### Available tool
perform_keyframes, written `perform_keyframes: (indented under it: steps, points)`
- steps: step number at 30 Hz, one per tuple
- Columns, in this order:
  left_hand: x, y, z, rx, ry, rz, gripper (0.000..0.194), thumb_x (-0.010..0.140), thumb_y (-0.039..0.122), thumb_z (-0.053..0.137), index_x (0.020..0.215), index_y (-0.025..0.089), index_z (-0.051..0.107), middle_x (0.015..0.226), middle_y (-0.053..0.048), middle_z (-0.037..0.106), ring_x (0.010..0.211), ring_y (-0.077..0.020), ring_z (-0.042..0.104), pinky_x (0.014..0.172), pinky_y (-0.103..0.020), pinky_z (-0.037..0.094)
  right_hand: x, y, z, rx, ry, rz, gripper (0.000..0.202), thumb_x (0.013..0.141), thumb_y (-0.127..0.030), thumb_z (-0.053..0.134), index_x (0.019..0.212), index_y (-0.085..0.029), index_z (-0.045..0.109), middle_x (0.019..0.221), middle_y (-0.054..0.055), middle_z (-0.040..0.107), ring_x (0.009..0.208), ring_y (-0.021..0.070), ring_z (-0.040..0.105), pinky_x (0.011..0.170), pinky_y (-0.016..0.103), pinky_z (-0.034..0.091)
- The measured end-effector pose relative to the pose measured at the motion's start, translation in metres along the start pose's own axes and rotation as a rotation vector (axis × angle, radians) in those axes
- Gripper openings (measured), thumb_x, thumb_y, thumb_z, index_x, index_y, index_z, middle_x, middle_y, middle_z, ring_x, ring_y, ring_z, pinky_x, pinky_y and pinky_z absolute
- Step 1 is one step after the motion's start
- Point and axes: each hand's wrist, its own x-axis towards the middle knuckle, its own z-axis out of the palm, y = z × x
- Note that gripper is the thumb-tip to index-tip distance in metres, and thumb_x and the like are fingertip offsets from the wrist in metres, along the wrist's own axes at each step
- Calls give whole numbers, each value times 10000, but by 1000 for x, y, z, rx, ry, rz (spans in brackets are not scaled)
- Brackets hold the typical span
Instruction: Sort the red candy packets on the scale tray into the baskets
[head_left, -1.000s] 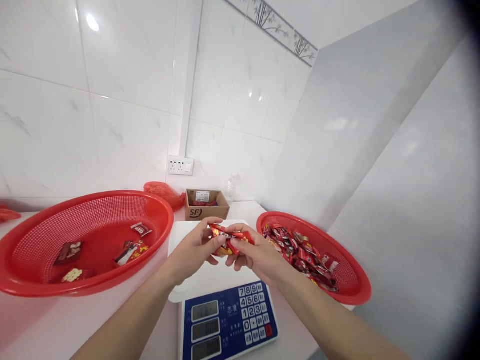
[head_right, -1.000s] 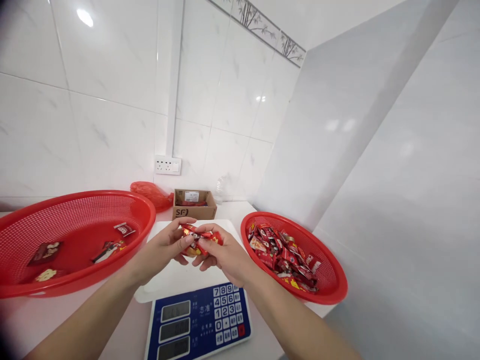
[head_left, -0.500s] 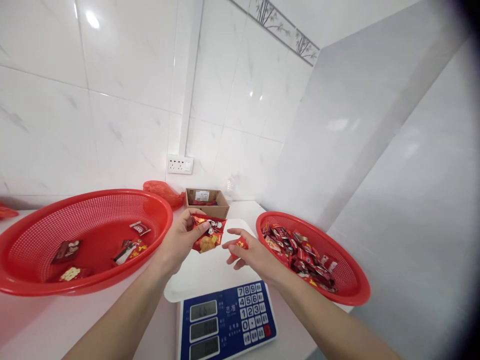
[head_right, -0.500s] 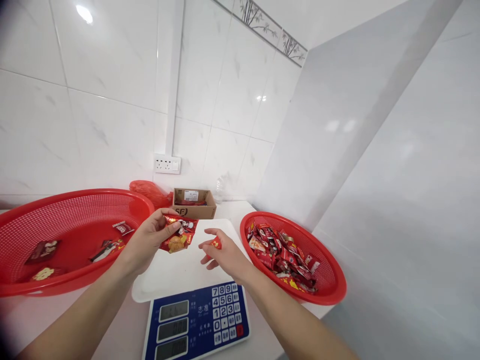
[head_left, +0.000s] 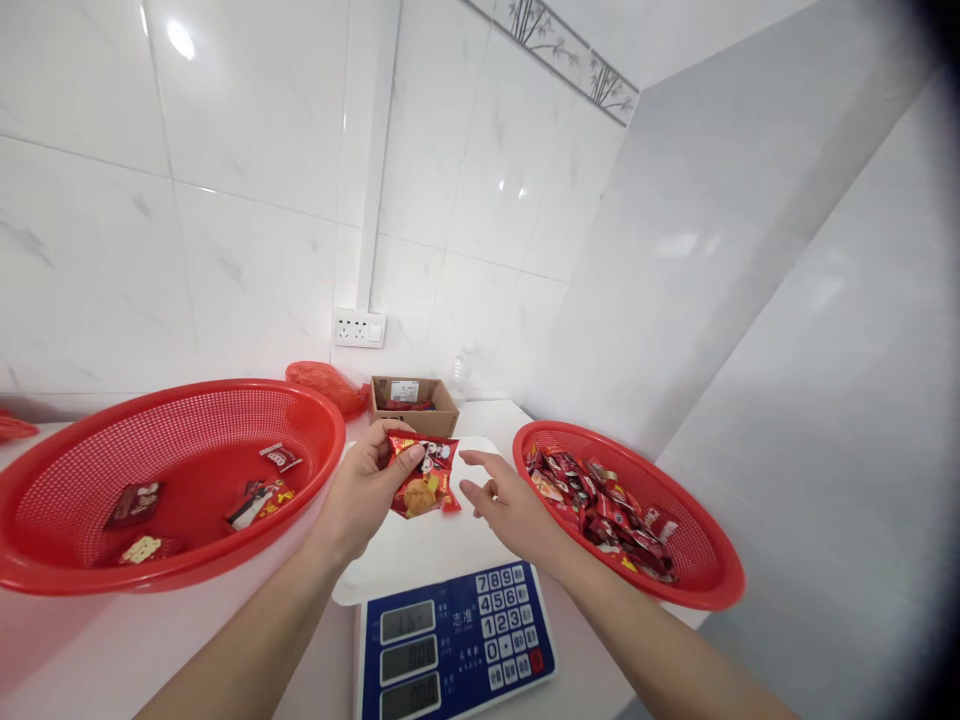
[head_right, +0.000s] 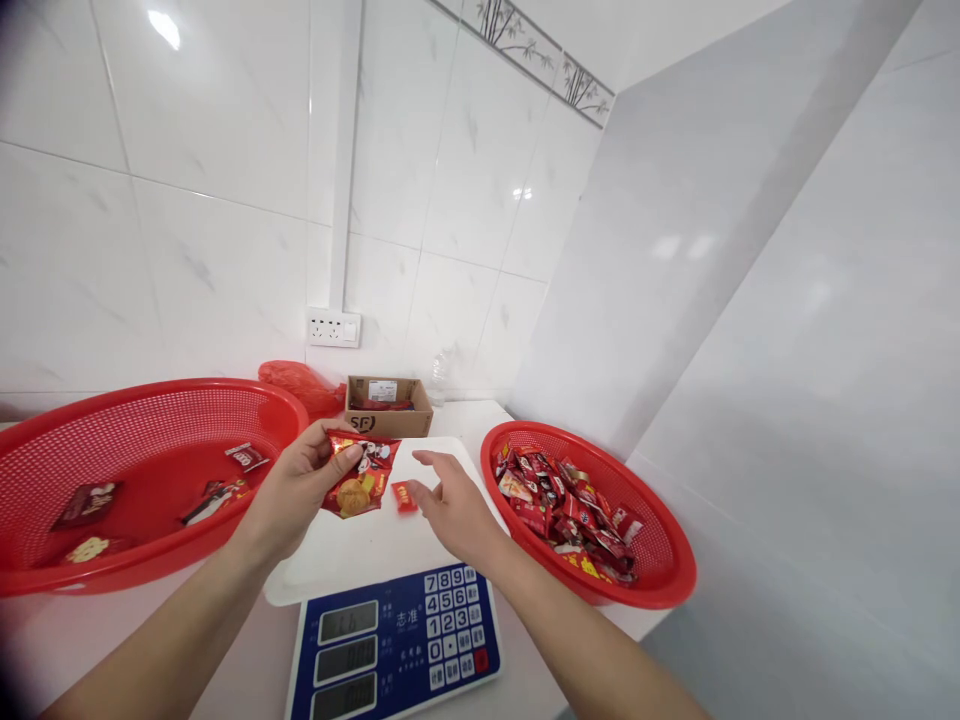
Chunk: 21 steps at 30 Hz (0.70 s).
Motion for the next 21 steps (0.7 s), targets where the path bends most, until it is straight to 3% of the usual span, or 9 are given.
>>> perform_keyframes:
  steps: [4, 8, 13, 18, 21]
  points:
    - [-3, -1, 5, -55, 4, -14, 468, 688, 445, 795, 1019, 201, 572, 814, 14, 703, 715, -146, 646, 608, -246, 520, -10, -22, 2, 70, -120, -86, 563, 877, -635, 481, 1189, -175, 575, 1116, 116, 658, 835, 188, 622, 659, 311, 498]
    - [-6, -2, 7, -128, -34, -38, 462, 689, 391, 812, 1050, 195, 598, 848, -15, 728, 728, -159, 660, 627, -256, 511, -15, -32, 8, 101, -150, -163, 478, 870, -595, 551, 1112, -187, 607, 1132, 101, 676, 1010, 228, 622, 886, 374, 483]
    - [-8, 4, 4, -55, -151, -73, 328, 724, 364, 792, 955, 187, 641, 881, -25, 727, 779, -166, 657, 713, -285, 514, -13, -35, 4, 60, -77, -151, 304, 877, -466, 552, 943, -183, 642, 921, 59, 708, 856, 215, 638, 762, 343, 496]
    - [-8, 10, 1, 186, -348, -71, 302, 777, 372, 734, 1007, 181, 687, 969, -56, 722, 895, -222, 658, 806, -346, 513, -13, -39, -7, -28, -83, -75, 144, 772, -317, 657, 759, -178, 687, 705, 12, 666, 664, 170, 567, 605, 287, 420]
    - [-7, 7, 3, 223, -330, -62, 255, 772, 386, 727, 877, 157, 693, 838, -48, 720, 808, -218, 653, 753, -339, 513, -13, -38, -10, -19, -38, -53, 145, 735, -324, 684, 726, -182, 654, 662, -2, 635, 631, 154, 539, 584, 277, 402]
